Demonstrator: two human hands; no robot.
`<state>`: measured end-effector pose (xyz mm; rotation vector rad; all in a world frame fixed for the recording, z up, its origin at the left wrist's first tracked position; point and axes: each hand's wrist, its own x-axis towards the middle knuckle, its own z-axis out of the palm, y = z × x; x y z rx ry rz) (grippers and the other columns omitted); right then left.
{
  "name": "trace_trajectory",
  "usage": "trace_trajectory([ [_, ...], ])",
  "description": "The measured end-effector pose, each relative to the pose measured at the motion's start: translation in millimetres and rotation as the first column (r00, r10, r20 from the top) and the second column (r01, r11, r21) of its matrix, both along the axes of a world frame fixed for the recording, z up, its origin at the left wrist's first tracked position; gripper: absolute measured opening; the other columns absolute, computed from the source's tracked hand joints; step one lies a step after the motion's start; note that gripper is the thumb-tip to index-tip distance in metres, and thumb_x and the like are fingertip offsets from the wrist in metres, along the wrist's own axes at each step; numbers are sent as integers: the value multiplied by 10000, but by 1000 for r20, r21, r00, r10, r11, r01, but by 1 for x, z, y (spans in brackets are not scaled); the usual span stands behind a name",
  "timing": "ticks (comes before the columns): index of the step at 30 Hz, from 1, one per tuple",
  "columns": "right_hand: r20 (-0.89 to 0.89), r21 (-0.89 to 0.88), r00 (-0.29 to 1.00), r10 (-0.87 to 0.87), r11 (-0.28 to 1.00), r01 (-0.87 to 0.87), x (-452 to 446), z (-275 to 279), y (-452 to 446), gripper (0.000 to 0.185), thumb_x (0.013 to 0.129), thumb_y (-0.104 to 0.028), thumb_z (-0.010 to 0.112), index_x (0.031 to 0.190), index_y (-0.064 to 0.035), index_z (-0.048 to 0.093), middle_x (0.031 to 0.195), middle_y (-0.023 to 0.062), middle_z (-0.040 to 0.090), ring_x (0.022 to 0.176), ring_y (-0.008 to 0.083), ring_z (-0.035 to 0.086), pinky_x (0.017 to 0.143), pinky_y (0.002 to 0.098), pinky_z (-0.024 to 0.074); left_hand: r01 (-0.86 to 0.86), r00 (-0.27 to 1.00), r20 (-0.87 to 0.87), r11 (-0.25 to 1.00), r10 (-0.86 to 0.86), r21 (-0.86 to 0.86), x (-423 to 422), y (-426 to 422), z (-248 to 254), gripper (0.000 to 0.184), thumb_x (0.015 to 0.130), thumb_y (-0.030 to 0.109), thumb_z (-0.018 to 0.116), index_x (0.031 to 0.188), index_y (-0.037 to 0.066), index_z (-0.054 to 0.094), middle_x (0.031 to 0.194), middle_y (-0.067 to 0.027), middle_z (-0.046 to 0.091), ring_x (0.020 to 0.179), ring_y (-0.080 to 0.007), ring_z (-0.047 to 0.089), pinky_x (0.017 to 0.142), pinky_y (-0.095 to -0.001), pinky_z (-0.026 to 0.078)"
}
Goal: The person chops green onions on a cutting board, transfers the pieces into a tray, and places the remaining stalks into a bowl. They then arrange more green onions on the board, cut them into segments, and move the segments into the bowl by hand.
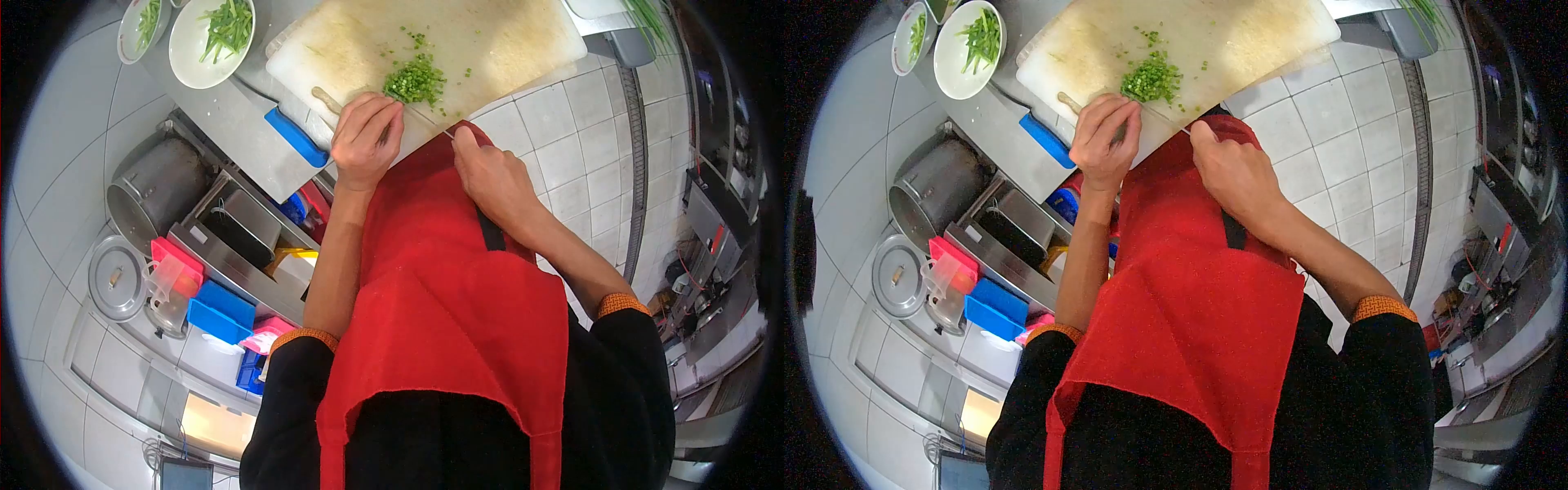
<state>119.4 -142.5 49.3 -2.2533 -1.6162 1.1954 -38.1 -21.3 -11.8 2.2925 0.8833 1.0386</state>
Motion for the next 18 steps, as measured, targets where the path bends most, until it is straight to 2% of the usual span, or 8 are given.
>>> trace_trajectory([
  [9,-15,65,1000,-27,997,28,-14,-24,8,79,939,-112,472,967,-47,438,656,237,648,626,436,669,541,573,524,5,1000,-21,1000,-5,13,0,0,-2,213,685,-84,794,857,27,735,891,-77,689,849,-249,676,745,-334,564],
  [11,-26,31,997,-67,997,68,-12,-23,-2,96,941,-131,479,964,-52,429,658,232,646,620,438,663,537,576,519,15,1000,-21,999,-14,29,0,2,-2,218,680,-84,791,859,26,729,889,-78,683,837,-255,666,736,-342,562],
  [18,-23,-52,999,-42,998,41,14,-15,-40,119,965,-175,473,960,-71,415,652,228,615,635,461,637,553,572,501,8,1000,-17,999,-8,38,-4,2,1,214,678,-73,818,849,17,725,903,-88,695,844,-253,676,740,-335,564],
])
